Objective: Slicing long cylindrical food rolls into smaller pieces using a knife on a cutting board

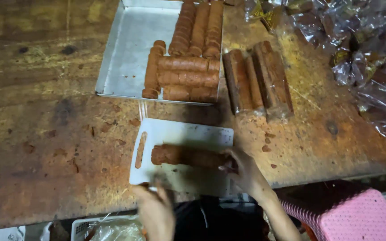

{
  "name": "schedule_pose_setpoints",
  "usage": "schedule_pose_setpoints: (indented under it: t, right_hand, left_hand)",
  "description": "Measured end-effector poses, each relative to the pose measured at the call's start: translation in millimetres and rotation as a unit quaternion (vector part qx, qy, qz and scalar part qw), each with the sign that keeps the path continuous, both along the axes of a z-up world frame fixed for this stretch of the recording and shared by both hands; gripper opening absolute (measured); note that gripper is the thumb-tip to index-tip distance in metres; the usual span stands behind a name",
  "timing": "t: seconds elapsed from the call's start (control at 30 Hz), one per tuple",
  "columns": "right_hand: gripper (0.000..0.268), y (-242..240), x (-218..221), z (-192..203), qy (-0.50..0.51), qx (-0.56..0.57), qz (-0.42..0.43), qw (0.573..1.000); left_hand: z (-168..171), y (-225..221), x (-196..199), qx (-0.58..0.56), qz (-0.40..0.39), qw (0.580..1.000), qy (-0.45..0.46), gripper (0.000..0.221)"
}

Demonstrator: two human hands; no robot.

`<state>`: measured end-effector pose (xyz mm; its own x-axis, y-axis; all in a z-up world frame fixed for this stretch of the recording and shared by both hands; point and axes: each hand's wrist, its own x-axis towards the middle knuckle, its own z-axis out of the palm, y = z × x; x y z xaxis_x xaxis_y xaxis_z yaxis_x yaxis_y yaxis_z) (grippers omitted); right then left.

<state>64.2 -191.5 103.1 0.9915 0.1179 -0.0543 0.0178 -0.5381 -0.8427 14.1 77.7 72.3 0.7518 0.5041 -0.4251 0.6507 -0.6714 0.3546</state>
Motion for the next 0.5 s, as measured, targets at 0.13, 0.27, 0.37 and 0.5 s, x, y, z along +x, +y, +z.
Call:
schedule_pose_setpoints:
  t: [0.13, 0.27, 0.37, 0.5]
  right_hand:
    - [0.055, 7, 5, 4, 0.063, -0.09, 0.058, 0.992]
    - [0.071, 31, 10, 21, 0.116, -0.15, 0.105, 0.976]
    - [0.081, 46, 10, 0, 0.021, -0.236, 0.101, 0.966]
    - [0.077, 71, 22, 17, 0.145, -0.327, 0.057, 0.932]
  left_hand:
    - [11, 60, 28, 0.01, 0.065, 0.997, -0.042, 0.028]
    - [-36, 90, 37, 0.149, -0.044, 0.963, -0.218, 0.04]
    - [-11, 71, 63, 0.133, -0.102, 0.964, -0.205, 0.062]
    - [-5, 37, 98, -0.091, -0.307, 0.916, -0.241, 0.109]
